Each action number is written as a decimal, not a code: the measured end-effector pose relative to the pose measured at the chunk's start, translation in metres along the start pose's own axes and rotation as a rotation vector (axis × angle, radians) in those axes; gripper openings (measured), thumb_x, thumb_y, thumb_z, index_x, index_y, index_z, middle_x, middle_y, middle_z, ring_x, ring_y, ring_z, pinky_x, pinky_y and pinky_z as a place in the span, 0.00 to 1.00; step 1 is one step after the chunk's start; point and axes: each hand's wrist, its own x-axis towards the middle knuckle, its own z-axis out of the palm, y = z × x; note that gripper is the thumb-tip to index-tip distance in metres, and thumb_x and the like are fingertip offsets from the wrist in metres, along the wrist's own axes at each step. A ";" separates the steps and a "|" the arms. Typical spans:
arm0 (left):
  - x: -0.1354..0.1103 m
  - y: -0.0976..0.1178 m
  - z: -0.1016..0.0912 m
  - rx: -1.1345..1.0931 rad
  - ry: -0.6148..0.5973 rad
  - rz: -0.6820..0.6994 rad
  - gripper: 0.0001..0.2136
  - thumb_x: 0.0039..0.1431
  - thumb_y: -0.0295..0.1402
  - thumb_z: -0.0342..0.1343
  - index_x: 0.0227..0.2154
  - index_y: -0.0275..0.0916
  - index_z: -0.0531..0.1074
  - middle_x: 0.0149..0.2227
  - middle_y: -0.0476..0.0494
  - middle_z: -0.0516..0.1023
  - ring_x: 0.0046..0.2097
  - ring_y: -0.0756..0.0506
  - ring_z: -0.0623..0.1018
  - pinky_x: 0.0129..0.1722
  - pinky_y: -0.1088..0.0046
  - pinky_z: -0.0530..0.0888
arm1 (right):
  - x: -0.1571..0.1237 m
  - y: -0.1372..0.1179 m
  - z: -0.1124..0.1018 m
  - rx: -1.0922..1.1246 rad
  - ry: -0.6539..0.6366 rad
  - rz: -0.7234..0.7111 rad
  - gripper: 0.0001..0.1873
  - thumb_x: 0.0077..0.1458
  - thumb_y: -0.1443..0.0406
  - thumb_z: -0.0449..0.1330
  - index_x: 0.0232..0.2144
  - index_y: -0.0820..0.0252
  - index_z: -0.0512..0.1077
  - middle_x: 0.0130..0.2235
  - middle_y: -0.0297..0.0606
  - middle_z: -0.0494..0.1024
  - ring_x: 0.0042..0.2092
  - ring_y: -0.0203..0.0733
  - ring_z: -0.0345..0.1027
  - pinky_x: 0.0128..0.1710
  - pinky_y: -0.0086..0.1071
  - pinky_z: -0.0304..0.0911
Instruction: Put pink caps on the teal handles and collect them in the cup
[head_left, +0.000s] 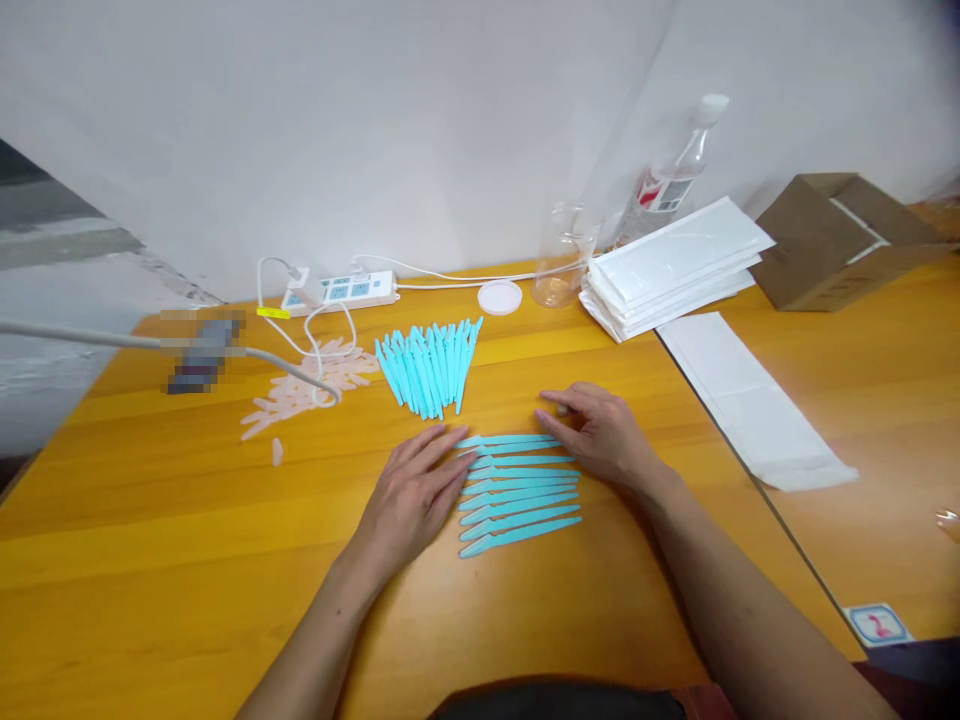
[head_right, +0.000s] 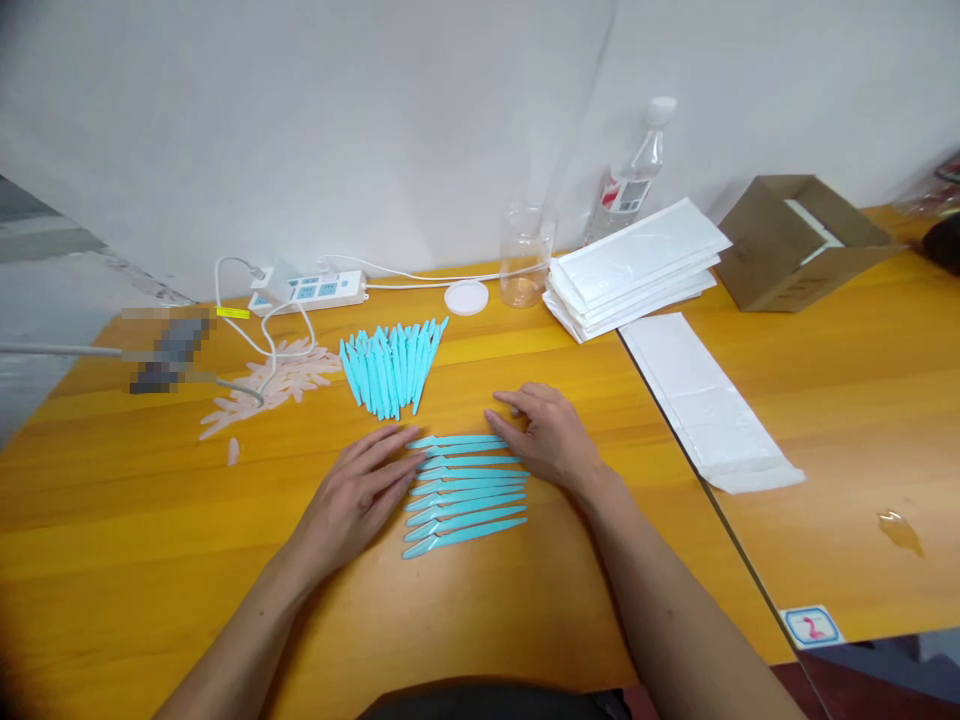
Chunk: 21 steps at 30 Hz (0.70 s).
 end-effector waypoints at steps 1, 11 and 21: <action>0.004 -0.004 0.001 -0.018 -0.012 0.008 0.15 0.64 0.31 0.55 0.53 0.47 0.74 0.60 0.46 0.72 0.61 0.40 0.69 0.59 0.55 0.69 | 0.000 0.001 0.000 0.001 0.008 0.011 0.15 0.61 0.59 0.59 0.43 0.63 0.78 0.30 0.39 0.75 0.33 0.41 0.68 0.35 0.34 0.63; 0.022 -0.010 0.016 -0.108 0.026 -0.023 0.09 0.64 0.31 0.55 0.43 0.45 0.79 0.49 0.45 0.80 0.50 0.42 0.77 0.51 0.57 0.73 | 0.000 0.005 0.004 -0.017 0.017 0.051 0.12 0.61 0.62 0.58 0.42 0.61 0.79 0.29 0.38 0.75 0.33 0.41 0.69 0.35 0.33 0.63; 0.021 -0.005 0.018 -0.146 0.065 -0.062 0.09 0.63 0.33 0.57 0.43 0.43 0.79 0.48 0.40 0.80 0.48 0.42 0.77 0.49 0.58 0.74 | 0.000 0.004 0.002 -0.016 0.009 0.057 0.12 0.61 0.61 0.58 0.42 0.60 0.79 0.30 0.39 0.76 0.33 0.41 0.69 0.34 0.33 0.64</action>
